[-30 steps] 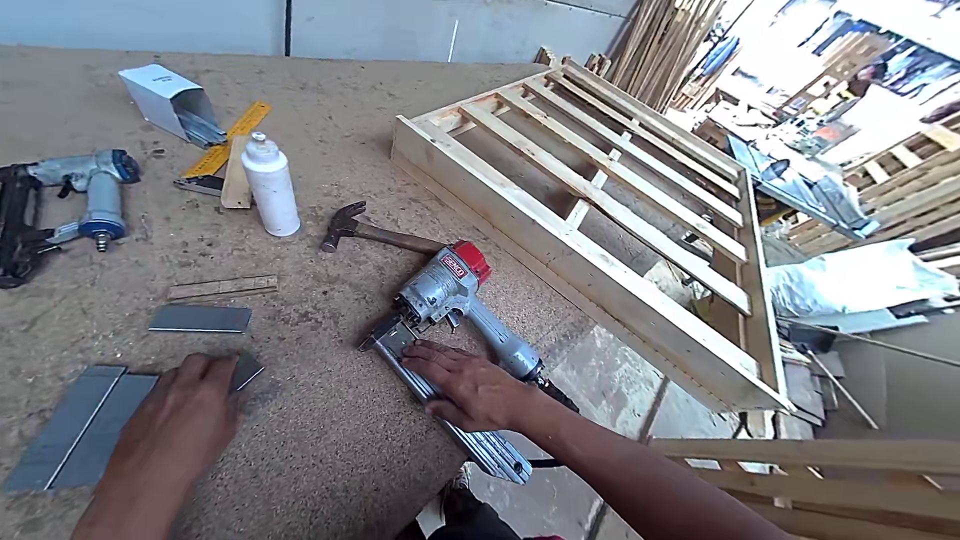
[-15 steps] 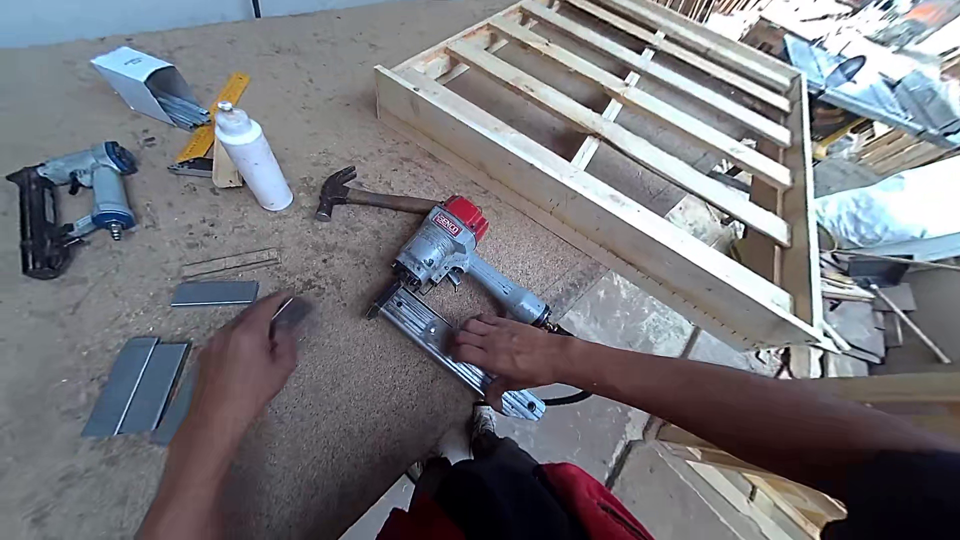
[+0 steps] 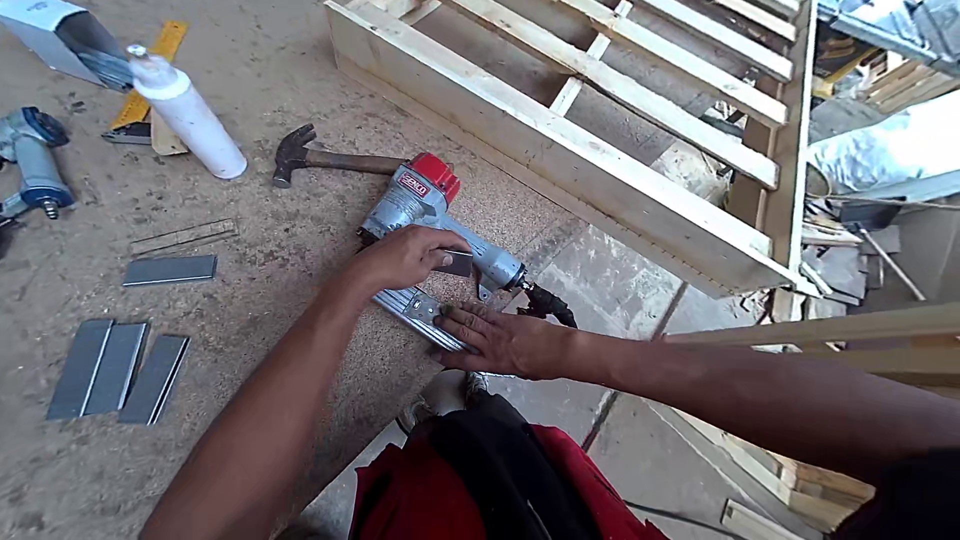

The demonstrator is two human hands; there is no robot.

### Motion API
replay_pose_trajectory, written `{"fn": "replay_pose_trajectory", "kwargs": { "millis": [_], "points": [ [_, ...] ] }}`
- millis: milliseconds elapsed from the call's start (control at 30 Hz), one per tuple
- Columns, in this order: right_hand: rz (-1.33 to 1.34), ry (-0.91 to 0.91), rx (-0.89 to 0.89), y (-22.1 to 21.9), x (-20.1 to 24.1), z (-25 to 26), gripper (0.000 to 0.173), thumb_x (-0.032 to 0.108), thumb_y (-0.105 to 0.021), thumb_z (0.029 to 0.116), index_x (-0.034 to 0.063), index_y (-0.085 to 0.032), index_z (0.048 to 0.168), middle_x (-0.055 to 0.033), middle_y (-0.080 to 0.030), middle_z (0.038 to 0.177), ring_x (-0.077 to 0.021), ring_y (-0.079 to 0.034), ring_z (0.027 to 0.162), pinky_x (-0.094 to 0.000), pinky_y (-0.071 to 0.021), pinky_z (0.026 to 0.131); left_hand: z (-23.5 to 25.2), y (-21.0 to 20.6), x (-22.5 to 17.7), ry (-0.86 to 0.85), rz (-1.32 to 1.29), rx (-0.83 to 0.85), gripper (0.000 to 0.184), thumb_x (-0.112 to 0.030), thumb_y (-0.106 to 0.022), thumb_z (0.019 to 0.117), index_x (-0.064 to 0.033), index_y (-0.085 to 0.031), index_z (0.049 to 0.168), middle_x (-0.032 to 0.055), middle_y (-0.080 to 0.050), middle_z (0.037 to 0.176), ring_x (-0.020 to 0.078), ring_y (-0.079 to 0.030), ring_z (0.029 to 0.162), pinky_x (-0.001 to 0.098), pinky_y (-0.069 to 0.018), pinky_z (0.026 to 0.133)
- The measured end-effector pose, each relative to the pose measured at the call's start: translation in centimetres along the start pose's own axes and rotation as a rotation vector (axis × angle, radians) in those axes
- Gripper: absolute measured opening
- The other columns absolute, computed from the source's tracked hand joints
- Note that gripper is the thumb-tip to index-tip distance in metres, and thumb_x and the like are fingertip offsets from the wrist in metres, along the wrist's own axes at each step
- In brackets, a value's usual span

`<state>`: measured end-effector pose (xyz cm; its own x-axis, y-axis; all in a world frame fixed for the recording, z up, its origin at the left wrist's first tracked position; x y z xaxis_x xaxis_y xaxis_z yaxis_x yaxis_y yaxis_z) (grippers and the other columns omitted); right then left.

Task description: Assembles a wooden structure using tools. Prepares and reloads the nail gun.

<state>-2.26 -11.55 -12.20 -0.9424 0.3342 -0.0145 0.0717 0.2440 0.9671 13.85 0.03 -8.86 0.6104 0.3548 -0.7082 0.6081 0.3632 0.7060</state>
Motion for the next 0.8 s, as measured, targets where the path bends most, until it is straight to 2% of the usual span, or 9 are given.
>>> {"fn": "replay_pose_trajectory", "kwargs": {
  "millis": [33,100,167,233,367,533,667,733,800],
  "points": [
    [-0.001,0.032,-0.04,0.0,0.4,-0.9,0.084,-0.004,-0.08,0.0766,0.0167,-0.048,0.152,-0.0275,-0.037,0.158,-0.0445,-0.037,0.147,-0.0545,-0.0283,0.123,0.4,-0.5,0.0,-0.007,0.052,0.038,0.031,-0.018,-0.05,0.1073,-0.0231,-0.068,0.132,-0.0006,-0.07,0.128,0.0145,-0.066,0.119,0.0467,-0.0497,0.107],
    [0.042,0.067,-0.19,-0.3,1.3,-3.3,0.037,-0.002,-0.067,0.0921,0.0118,-0.065,0.127,-0.0169,-0.063,0.129,-0.0348,-0.059,0.125,-0.0493,-0.0466,0.11,1.0,-1.9,-0.4,-0.005,0.175,0.133,0.031,-0.021,-0.05,0.1068,-0.0289,-0.069,0.13,-0.0023,-0.071,0.126,0.0169,-0.064,0.121,0.0524,-0.0454,0.108],
    [0.084,0.024,-0.31,-1.1,2.3,-5.3,0.014,0.001,-0.057,0.0998,0.0096,-0.067,0.105,-0.0077,-0.069,0.104,-0.0252,-0.067,0.101,-0.0409,-0.0548,0.087,1.3,-3.5,-1.1,0.018,0.242,0.248,0.03,-0.023,-0.052,0.1066,-0.0306,-0.07,0.13,-0.0025,-0.072,0.124,0.0178,-0.065,0.119,0.0532,-0.0452,0.109],
    [0.095,-0.021,-0.363,-1.9,2.9,-6.2,0.013,0.002,-0.054,0.1014,0.0079,-0.064,0.097,-0.0063,-0.066,0.09,-0.0231,-0.066,0.088,-0.0377,-0.0541,0.077,1.2,-5.2,-1.3,0.027,0.242,0.337,0.03,-0.025,-0.051,0.1072,-0.0312,-0.07,0.129,-0.0022,-0.073,0.12,0.0176,-0.067,0.114,0.0513,-0.0493,0.105],
    [0.094,-0.085,-0.363,-3.0,3.3,-6.6,0.012,0.0,-0.054,0.1002,0.0078,-0.063,0.095,-0.0064,-0.065,0.087,-0.0232,-0.066,0.085,-0.0378,-0.0539,0.074,1.1,-7.2,-1.7,0.038,0.253,0.415,0.029,-0.029,-0.05,0.1071,-0.0329,-0.07,0.128,-0.0044,-0.072,0.122,0.016,-0.065,0.117,0.0503,-0.0453,0.107],
    [0.155,-0.144,-0.278,-5.8,2.1,-6.2,0.011,0.0,-0.055,0.0991,0.0084,-0.062,0.104,-0.0106,-0.068,0.1,-0.0288,-0.069,0.092,-0.045,-0.0574,0.081,1.0,-8.8,-2.9,-0.008,0.262,0.33,0.024,-0.025,-0.062,0.0997,-0.0256,-0.074,0.121,0.0023,-0.075,0.111,0.024,-0.068,0.11,0.0568,-0.0518,0.098],
    [0.021,-0.115,-0.456,-5.0,3.2,-7.6,0.011,0.006,-0.056,0.0938,0.0127,-0.063,0.089,-0.0047,-0.064,0.084,-0.0233,-0.065,0.08,-0.0434,-0.0547,0.073,0.3,-10.5,-3.8,0.001,0.265,0.363,0.022,-0.026,-0.06,0.1022,-0.0116,-0.074,0.112,0.0103,-0.07,0.111,0.0294,-0.067,0.106,0.054,-0.0527,0.091],
    [-0.015,-0.102,-0.487,-5.2,3.2,-7.7,0.013,0.007,-0.055,0.0946,0.0134,-0.062,0.086,-0.0035,-0.062,0.079,-0.0218,-0.063,0.077,-0.0418,-0.0535,0.072,-1.0,-10.6,-3.9,0.02,0.292,0.351,0.02,-0.023,-0.063,0.1003,-0.0082,-0.073,0.109,0.0111,-0.068,0.118,0.0306,-0.063,0.113,0.0546,-0.0467,0.101],
    [-0.018,-0.112,-0.463,-5.2,3.2,-7.5,0.014,0.007,-0.056,0.0946,0.0129,-0.064,0.085,-0.0034,-0.062,0.077,-0.0217,-0.062,0.075,-0.0408,-0.0531,0.071,-3.3,-10.2,-3.8,0.045,0.298,0.253,0.018,-0.018,-0.069,0.0954,-0.0075,-0.072,0.109,0.0092,-0.066,0.127,0.0305,-0.057,0.126,0.0593,-0.0309,0.117]
  ]
}}
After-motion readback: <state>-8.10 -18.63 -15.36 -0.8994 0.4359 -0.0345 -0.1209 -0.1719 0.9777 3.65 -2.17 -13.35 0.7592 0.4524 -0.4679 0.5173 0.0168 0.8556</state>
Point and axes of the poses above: each hand's wrist, its own z-axis towards the middle knuckle, its own y-axis out of the back of the hand, x = y × z, the point moved 6 cm from there along z, towards the middle knuckle
